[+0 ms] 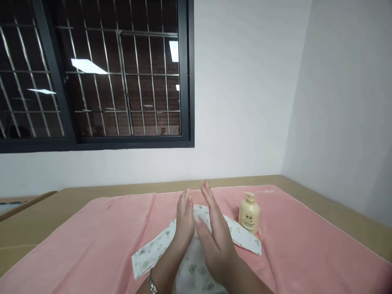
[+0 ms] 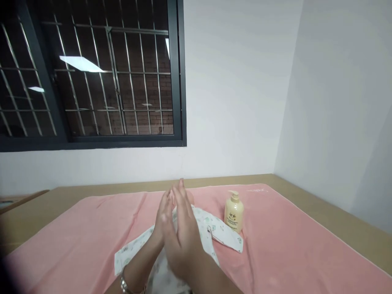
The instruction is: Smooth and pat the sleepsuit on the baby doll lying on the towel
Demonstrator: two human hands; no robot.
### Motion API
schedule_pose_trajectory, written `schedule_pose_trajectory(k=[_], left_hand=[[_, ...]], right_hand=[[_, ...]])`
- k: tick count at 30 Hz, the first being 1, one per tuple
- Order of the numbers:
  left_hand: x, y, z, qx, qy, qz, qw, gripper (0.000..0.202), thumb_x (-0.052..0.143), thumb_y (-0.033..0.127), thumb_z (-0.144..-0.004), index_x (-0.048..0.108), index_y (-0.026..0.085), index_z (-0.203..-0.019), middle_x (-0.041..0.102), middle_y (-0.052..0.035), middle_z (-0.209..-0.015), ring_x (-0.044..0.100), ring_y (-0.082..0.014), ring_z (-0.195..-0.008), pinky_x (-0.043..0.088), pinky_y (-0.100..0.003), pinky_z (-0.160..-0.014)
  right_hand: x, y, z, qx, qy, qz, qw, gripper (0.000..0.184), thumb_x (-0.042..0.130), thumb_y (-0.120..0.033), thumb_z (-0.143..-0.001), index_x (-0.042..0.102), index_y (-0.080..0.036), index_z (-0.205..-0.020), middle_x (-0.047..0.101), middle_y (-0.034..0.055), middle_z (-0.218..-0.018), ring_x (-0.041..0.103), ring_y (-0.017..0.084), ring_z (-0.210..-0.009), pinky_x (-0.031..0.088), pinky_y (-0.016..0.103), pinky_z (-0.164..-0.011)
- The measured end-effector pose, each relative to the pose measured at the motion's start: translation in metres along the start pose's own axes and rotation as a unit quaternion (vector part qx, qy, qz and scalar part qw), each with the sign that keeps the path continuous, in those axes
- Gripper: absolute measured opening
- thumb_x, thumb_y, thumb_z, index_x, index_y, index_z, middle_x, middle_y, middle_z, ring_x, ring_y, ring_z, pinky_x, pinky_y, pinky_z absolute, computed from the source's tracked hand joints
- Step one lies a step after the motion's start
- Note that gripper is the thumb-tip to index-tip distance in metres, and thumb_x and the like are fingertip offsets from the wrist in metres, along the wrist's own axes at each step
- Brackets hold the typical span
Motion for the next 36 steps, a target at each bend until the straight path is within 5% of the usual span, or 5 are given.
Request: schedule_pose_trajectory(k=[5, 9, 20, 25, 36], left_hand=[[0.002, -0.056, -0.023, -0.05, 0.099, -0.036, 0.993, 0.036, 0.042, 0.043, -0.087, 0.063, 0.018, -0.101, 0.07, -0.0117, -0.11, 0.061, -0.0285, -0.112, 0.044, -0.045, -0.101], [0.001, -0.072, -0.019, -0.039, 0.114, -0.05, 0.991, 0.032, 0.043, 0.044, -0.084, 0.064, 0.02, -0.089, 0.072, -0.0073, -0.092, 0.065, -0.0273, -0.096, 0.048, -0.042, -0.091], [0.002, -0.089, -0.009, 0.005, 0.089, -0.16, 0.983, 0.037, 0.038, 0.045, -0.089, 0.061, 0.02, -0.103, 0.069, -0.0114, -0.11, 0.065, -0.0272, -0.102, 0.049, -0.042, -0.091], [-0.004, -0.087, 0.001, 0.035, 0.036, -0.171, 0.984, 0.036, 0.04, 0.043, -0.089, 0.066, 0.021, -0.102, 0.071, -0.0098, -0.106, 0.066, -0.0268, -0.101, 0.049, -0.042, -0.092], [-0.004, -0.093, 0.0, 0.07, 0.086, -0.175, 0.978, 0.036, 0.039, 0.037, -0.092, 0.057, 0.018, -0.116, 0.064, -0.0128, -0.117, 0.058, -0.0264, -0.113, 0.044, -0.045, -0.1]], right_hand=[[0.017, 0.072, -0.019, 0.201, -0.144, 0.216, 0.945, 0.049, 0.04, -0.02, -0.091, 0.051, -0.016, -0.139, 0.041, 0.0175, -0.148, 0.037, 0.035, -0.137, 0.033, 0.055, -0.109], [0.04, 0.112, -0.014, 0.146, -0.274, 0.273, 0.91, 0.05, 0.041, -0.017, -0.09, 0.052, -0.022, -0.139, 0.043, 0.0155, -0.147, 0.035, 0.035, -0.138, 0.028, 0.056, -0.109], [0.047, 0.128, 0.002, 0.135, -0.194, 0.293, 0.927, 0.052, 0.04, -0.029, -0.095, 0.046, -0.01, -0.143, 0.04, 0.0205, -0.148, 0.032, 0.034, -0.14, 0.022, 0.053, -0.114], [0.032, 0.127, 0.005, -0.029, -0.297, 0.181, 0.937, 0.049, 0.045, -0.025, -0.092, 0.049, -0.024, -0.141, 0.039, 0.0067, -0.151, 0.03, 0.023, -0.143, 0.018, 0.044, -0.119], [0.028, 0.145, 0.01, 0.093, -0.111, 0.188, 0.971, 0.04, 0.038, -0.026, -0.093, 0.07, -0.019, -0.117, 0.063, 0.0088, -0.128, 0.055, 0.022, -0.124, 0.033, 0.042, -0.114]])
Point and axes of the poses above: each hand's wrist, its own z-axis away from the middle knuckle, its own x-axis out of the palm, y = z × x, the point moved 1 cm from there along -z, towards the middle knuckle
